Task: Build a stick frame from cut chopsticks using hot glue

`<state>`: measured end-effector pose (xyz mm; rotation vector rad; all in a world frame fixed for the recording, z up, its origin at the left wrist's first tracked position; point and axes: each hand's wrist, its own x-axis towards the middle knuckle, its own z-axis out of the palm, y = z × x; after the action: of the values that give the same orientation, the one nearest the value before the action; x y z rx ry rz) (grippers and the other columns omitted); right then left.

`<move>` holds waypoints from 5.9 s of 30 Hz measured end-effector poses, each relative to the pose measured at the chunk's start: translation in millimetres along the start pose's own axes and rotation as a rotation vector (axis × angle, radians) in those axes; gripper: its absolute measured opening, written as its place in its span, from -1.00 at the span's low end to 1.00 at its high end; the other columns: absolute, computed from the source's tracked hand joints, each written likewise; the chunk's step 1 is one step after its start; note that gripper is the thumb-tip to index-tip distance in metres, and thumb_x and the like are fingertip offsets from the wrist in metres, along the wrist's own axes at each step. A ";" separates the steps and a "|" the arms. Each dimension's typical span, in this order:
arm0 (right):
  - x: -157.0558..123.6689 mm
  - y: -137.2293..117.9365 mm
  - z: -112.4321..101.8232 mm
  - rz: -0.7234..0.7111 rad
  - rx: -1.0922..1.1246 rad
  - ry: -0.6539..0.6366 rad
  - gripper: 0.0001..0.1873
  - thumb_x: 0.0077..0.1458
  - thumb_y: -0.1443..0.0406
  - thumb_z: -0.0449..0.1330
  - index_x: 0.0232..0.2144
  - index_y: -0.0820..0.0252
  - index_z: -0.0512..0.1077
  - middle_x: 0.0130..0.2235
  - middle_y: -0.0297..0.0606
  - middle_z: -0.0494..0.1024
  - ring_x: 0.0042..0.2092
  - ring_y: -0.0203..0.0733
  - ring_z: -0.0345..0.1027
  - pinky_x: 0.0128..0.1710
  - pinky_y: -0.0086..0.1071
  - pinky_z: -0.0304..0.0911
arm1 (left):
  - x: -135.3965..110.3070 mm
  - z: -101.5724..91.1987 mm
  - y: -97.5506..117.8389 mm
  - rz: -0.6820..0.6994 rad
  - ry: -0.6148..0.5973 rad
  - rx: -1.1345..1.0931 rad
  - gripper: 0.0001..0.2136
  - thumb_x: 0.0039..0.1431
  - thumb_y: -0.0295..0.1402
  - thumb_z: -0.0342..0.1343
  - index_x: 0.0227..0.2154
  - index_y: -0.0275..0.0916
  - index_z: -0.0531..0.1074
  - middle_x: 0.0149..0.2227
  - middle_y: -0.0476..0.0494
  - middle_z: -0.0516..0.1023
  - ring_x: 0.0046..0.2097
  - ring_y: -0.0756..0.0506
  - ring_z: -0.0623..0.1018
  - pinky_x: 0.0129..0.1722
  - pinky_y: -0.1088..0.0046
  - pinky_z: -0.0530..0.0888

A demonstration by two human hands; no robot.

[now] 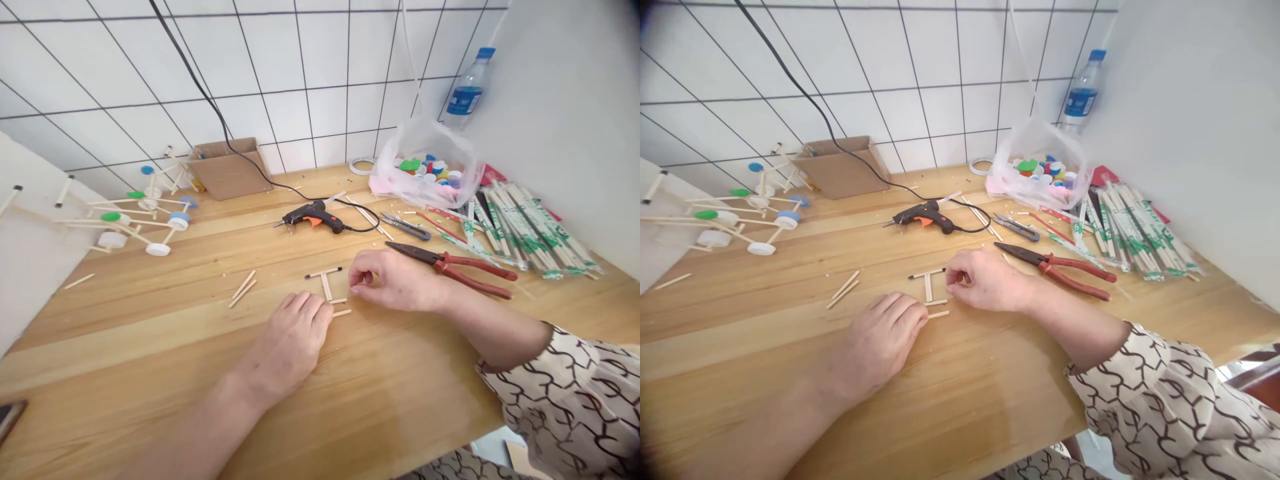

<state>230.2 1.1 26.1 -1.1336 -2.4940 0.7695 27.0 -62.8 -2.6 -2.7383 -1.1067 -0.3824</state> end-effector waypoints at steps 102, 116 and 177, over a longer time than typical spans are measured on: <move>-5.5 2.8 30.9 0.025 -0.023 0.070 -0.93 -0.04 0.45 0.22 -0.48 0.21 0.45 -0.43 -0.34 0.47 -0.44 -0.35 0.30 -0.43 -0.49 0.15 | -34.6 -24.3 -85.9 -0.672 -0.235 -0.030 -0.84 0.09 -0.46 -0.07 -0.49 -0.22 0.40 -0.39 -0.15 0.51 -0.30 -0.17 0.50 -0.35 0.37 0.37; -4.5 2.6 36.8 0.001 -0.056 0.103 -0.91 -0.04 0.46 0.21 -0.49 0.22 0.44 -0.45 -0.35 0.47 -0.45 -0.36 0.28 -0.45 -0.50 0.12 | -3.0 -8.6 -19.8 -0.454 0.078 -0.361 -0.93 0.00 -0.49 0.14 -0.53 -0.20 0.43 -0.46 0.00 0.52 -0.37 -0.08 0.51 -0.36 0.42 0.42; -3.6 4.4 46.1 -0.165 -0.170 0.171 -0.93 0.04 0.43 0.12 -0.42 0.20 0.35 -0.41 -0.28 0.43 -0.37 -0.24 0.28 -0.37 -0.42 0.12 | -2.3 26.4 -22.9 -0.209 0.236 -0.485 -0.82 0.21 -0.46 0.02 -0.31 -0.18 0.53 -0.35 -0.08 0.52 -0.30 -0.06 0.48 -0.29 0.40 0.43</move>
<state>213.7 -15.3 -14.1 -0.9842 -2.5044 0.4051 14.0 -41.6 -27.2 -2.8590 -1.3861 -1.1045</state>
